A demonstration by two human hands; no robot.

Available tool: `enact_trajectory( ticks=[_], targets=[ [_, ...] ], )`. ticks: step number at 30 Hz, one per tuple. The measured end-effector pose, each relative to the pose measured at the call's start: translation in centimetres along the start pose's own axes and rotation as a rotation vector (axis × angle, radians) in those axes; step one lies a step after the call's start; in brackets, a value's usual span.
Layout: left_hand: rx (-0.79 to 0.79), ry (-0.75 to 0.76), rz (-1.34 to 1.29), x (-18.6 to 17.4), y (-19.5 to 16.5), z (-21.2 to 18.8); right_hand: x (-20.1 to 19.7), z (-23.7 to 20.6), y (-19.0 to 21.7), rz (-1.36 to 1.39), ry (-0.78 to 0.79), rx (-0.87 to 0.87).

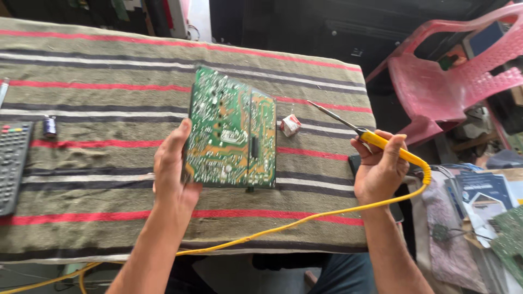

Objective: The person uses a soldering iron to reflow solder joints on a circuit board. They flip the board to access both sides, apply solder to specific points, and handle small components with the iron tip.

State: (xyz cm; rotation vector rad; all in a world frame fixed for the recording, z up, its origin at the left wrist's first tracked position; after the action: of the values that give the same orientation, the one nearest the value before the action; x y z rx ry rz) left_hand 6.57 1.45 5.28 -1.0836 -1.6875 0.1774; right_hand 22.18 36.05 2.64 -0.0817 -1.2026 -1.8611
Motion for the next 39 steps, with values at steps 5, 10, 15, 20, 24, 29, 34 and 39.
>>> enact_trajectory(
  ticks=[5,10,15,20,24,29,34,39],
  targets=[
    [0.014,0.209,-0.014,1.4,-2.6,3.6,0.4,0.0,0.1,-0.023,-0.003,-0.010],
    [-0.014,0.102,-0.044,-1.0,-1.9,4.5,0.0,0.3,-0.4,-0.014,-0.022,-0.012],
    [-0.023,0.265,-0.149,-1.5,-1.0,5.0,-0.9,0.5,-0.6,-0.037,-0.049,-0.054],
    [-0.033,0.139,-0.099,-1.9,-0.9,4.8,-0.4,0.1,-0.3,-0.010,-0.056,-0.071],
    [-0.060,0.151,-0.145,-1.9,-0.8,4.4,-0.3,0.2,0.1,-0.038,-0.053,-0.090],
    [-0.053,0.253,-0.090,-2.1,-0.5,5.2,-1.0,0.1,-0.3,-0.064,-0.062,-0.057],
    [0.014,0.252,-0.093,-2.8,-0.4,5.8,-0.8,-0.1,-0.7,-0.078,-0.053,-0.070],
    [-0.001,0.221,-0.162,-1.6,-1.0,5.7,0.4,-0.2,-0.3,-0.075,0.018,0.001]
  ],
)
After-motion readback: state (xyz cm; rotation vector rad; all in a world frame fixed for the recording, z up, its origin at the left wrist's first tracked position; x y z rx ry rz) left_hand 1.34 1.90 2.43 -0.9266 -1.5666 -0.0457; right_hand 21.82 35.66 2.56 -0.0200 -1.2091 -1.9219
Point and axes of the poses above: each hand's wrist, its own z-axis towards the middle knuckle, its own x-axis out of the palm, y = z × x, the point moved 3 cm from there along z, towards the middle knuckle, and after that the axes turned 13 degrees about -x, right-handed, at the moved point
